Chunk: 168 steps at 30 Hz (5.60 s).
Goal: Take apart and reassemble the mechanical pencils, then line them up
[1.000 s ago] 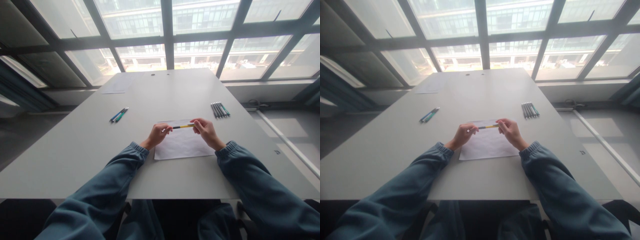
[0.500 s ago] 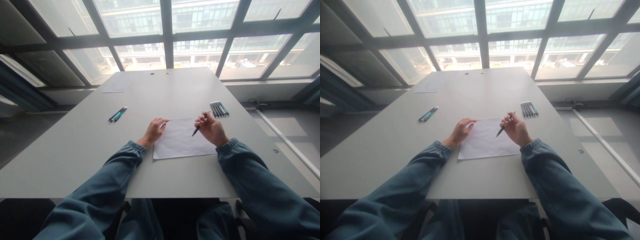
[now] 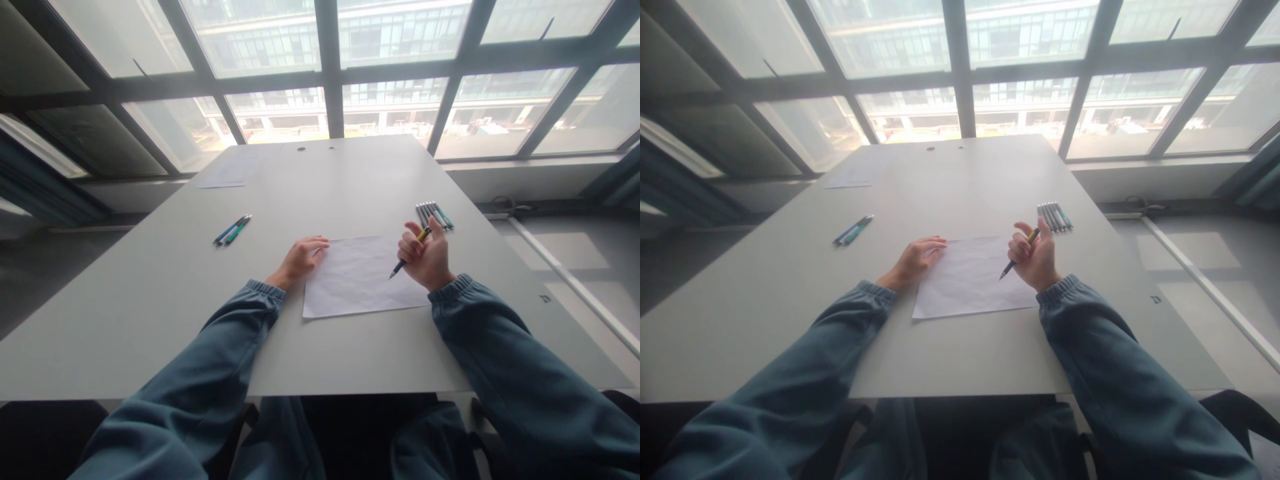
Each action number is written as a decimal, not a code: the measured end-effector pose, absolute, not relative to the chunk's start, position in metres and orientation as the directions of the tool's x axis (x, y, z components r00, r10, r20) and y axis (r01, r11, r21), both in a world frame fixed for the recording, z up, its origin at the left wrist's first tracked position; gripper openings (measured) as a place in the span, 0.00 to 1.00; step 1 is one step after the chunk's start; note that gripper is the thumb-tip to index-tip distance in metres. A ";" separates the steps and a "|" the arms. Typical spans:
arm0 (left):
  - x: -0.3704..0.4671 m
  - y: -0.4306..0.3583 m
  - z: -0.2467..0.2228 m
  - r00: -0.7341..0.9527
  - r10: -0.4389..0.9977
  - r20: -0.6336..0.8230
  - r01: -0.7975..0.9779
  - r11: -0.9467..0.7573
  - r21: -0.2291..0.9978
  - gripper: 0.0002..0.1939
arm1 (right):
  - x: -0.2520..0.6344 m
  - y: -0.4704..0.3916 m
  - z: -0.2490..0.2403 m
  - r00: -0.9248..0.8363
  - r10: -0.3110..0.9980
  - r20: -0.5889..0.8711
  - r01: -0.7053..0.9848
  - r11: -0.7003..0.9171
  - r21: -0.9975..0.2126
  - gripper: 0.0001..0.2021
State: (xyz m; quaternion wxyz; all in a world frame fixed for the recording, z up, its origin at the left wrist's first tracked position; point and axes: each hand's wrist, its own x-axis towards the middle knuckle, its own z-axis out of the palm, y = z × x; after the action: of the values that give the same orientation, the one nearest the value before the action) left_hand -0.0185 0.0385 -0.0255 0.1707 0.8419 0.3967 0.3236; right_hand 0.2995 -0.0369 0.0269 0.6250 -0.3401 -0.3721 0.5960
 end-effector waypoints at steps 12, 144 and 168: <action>-0.004 0.021 -0.021 0.719 0.640 0.272 0.465 -0.734 0.495 0.18 | 0.288 -0.038 0.022 -0.003 0.996 0.084 -0.353 0.078 -0.932 0.39; 0.034 -0.011 -0.004 0.192 0.978 0.077 -0.193 -0.039 0.980 0.20 | 0.236 -0.052 0.004 -0.319 0.854 0.412 0.599 0.518 -0.610 0.08; 0.016 0.002 -0.021 0.636 0.688 0.349 0.487 -0.709 0.511 0.13 | 0.319 -0.010 0.019 0.343 0.885 0.315 0.905 -0.221 -0.363 0.13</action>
State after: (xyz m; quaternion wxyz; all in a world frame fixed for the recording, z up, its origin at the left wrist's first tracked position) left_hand 0.0164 0.0016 -0.0206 0.1882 0.8845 0.3321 0.2682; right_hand 0.3190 -0.0098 0.0188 0.2469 -0.7812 -0.5730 -0.0204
